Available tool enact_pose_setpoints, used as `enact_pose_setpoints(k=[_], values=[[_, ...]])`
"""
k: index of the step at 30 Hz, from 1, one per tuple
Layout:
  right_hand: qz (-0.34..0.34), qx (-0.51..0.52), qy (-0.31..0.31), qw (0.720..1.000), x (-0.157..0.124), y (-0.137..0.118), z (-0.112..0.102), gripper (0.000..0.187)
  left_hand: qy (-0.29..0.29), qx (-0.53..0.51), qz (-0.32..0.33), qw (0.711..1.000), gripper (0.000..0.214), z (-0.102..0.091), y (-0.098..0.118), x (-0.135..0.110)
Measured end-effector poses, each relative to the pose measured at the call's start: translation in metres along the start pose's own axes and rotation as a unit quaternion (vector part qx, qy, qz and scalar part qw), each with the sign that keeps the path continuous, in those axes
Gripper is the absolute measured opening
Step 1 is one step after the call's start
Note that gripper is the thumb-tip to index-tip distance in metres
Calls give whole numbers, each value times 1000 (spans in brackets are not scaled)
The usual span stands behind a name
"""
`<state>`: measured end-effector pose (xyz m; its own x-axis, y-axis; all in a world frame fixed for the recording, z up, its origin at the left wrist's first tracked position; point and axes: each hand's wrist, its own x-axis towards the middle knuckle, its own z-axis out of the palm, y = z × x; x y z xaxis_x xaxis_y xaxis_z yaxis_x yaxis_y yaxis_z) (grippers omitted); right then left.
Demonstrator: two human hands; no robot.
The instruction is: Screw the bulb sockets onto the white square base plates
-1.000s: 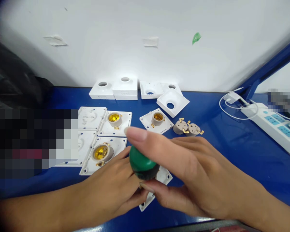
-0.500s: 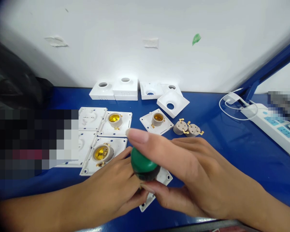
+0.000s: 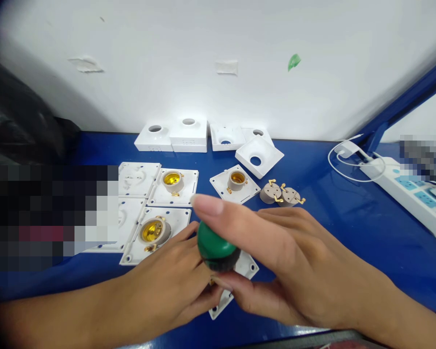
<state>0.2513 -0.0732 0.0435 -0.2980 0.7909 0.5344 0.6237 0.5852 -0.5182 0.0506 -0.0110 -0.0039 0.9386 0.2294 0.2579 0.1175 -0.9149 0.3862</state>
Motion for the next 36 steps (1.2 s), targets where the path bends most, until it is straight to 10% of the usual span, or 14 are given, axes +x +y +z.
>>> enact_pose_setpoints(k=[36], values=[[-47, 33, -78, 995, 5, 9, -11, 94, 23, 0, 19, 1000, 11, 3, 0, 0]])
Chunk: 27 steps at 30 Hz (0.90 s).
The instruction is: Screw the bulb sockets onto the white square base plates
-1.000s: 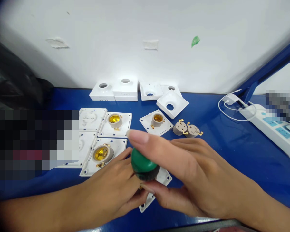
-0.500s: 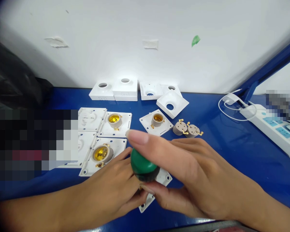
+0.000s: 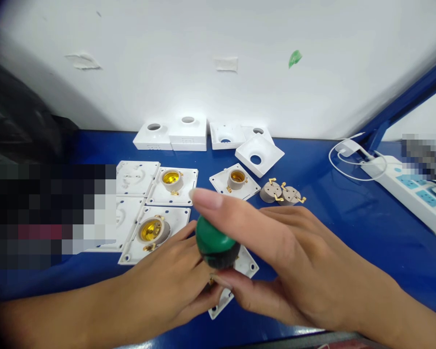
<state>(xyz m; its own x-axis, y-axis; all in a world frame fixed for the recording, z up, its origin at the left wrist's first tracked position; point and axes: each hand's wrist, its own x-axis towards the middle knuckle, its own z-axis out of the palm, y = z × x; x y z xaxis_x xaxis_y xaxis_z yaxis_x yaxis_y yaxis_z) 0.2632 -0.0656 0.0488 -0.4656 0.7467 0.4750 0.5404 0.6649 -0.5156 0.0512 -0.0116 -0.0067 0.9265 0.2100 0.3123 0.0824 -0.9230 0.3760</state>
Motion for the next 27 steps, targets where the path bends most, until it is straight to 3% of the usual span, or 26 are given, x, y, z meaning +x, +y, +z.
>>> enact_pose_setpoints(k=[3, 8, 17, 21, 27], values=[[34, -5, 58, 998, -2, -1, 3, 86, 15, 5, 3, 1000, 10, 1, -1, -1], [34, -13, 5, 999, -2, -2, -1, 95, 0, -11, -1, 1000, 12, 2, -2, -1], [82, -9, 13, 996, -1, -6, -4, 82, 18, 5, 2, 1000, 20, 2, -1, -1], [71, -12, -40, 997, 1, -8, -8, 81, 18, 6, -1, 1000, 23, 1, -1, 1], [114, -40, 18, 993, 0, -12, 2, 70, -4, -7, -1, 1000, 18, -1, -1, 1]])
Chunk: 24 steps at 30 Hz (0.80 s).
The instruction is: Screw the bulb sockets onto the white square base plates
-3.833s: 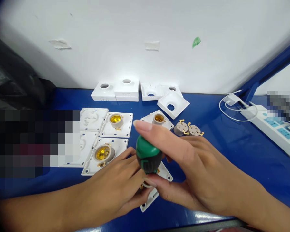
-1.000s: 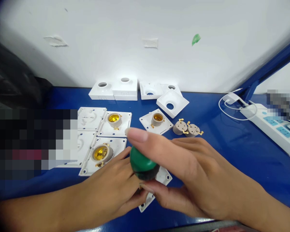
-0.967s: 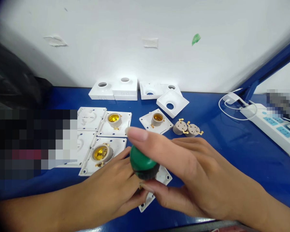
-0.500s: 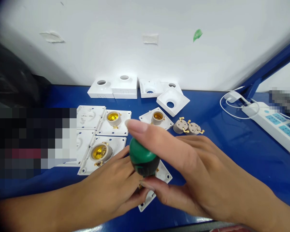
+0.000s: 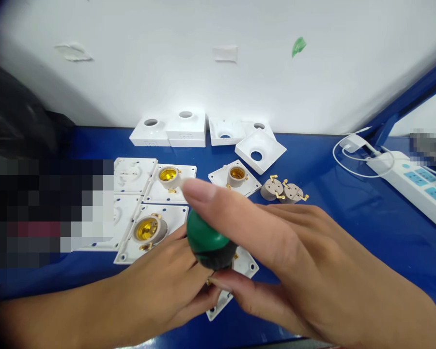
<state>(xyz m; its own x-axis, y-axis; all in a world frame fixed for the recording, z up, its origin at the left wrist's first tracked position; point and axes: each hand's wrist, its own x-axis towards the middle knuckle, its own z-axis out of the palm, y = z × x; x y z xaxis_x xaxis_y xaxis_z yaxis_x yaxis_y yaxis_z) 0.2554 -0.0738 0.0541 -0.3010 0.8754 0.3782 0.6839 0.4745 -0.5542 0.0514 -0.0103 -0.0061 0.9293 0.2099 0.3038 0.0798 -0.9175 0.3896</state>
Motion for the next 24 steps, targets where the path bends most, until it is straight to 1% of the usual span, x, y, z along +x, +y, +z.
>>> enact_pose_setpoints(k=[7, 12, 18, 21, 24], values=[[-20, -16, 8, 1000, -4, 5, -1, 72, 6, 16, -5, 1000, 24, -1, -1, 1], [-18, -21, 13, 1000, -5, 2, -2, 70, 2, 11, -9, 1000, 23, -1, 0, 1], [-15, 25, 16, 999, -4, 0, -1, 74, -13, 4, -22, 1000, 25, -3, 1, 2], [-24, 32, 5, 999, -5, 2, -2, 74, -24, -4, -25, 999, 26, -4, 1, 2], [-39, 44, -26, 998, -5, 2, -5, 76, -29, -6, -25, 999, 26, -4, 0, 2]])
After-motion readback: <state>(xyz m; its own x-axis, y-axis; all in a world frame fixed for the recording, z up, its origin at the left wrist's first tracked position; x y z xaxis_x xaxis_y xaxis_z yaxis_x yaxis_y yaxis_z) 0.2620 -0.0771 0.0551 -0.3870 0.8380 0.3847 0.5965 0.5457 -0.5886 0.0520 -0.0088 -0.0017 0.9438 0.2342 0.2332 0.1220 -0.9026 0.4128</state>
